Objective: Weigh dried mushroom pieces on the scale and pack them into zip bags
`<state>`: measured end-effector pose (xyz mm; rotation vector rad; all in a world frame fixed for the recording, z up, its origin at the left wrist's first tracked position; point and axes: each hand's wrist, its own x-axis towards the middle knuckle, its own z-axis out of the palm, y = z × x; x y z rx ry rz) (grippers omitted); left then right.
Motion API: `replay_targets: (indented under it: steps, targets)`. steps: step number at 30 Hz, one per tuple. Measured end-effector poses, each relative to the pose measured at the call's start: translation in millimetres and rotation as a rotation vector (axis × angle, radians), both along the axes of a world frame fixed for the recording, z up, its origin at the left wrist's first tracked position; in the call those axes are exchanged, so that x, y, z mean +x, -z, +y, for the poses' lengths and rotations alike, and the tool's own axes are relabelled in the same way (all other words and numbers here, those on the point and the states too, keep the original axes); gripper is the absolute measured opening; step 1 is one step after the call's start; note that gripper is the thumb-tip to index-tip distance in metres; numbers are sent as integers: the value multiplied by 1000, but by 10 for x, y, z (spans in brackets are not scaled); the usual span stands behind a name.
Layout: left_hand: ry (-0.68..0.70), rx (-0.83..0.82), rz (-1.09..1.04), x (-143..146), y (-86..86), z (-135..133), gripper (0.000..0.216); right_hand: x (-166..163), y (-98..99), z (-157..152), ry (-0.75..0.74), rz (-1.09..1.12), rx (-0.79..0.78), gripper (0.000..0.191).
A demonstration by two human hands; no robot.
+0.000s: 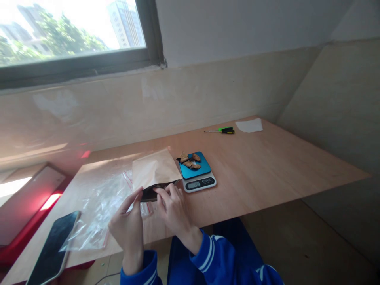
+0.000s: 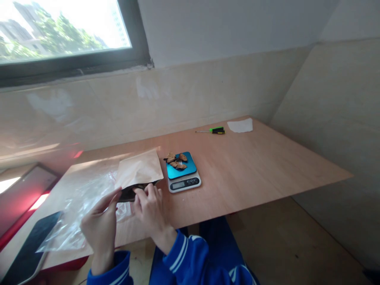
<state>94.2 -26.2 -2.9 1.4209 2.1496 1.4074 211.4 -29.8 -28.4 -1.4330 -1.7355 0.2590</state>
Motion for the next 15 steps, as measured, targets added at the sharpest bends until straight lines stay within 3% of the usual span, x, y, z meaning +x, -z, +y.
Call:
replay_targets:
  steps: [4, 15]
  targets:
    - [4, -3, 6, 2, 2, -11, 27, 169, 112, 49, 7, -76, -21, 35]
    - [27, -27, -21, 10, -9, -31, 25, 344, 4, 97, 47, -158, -105, 6]
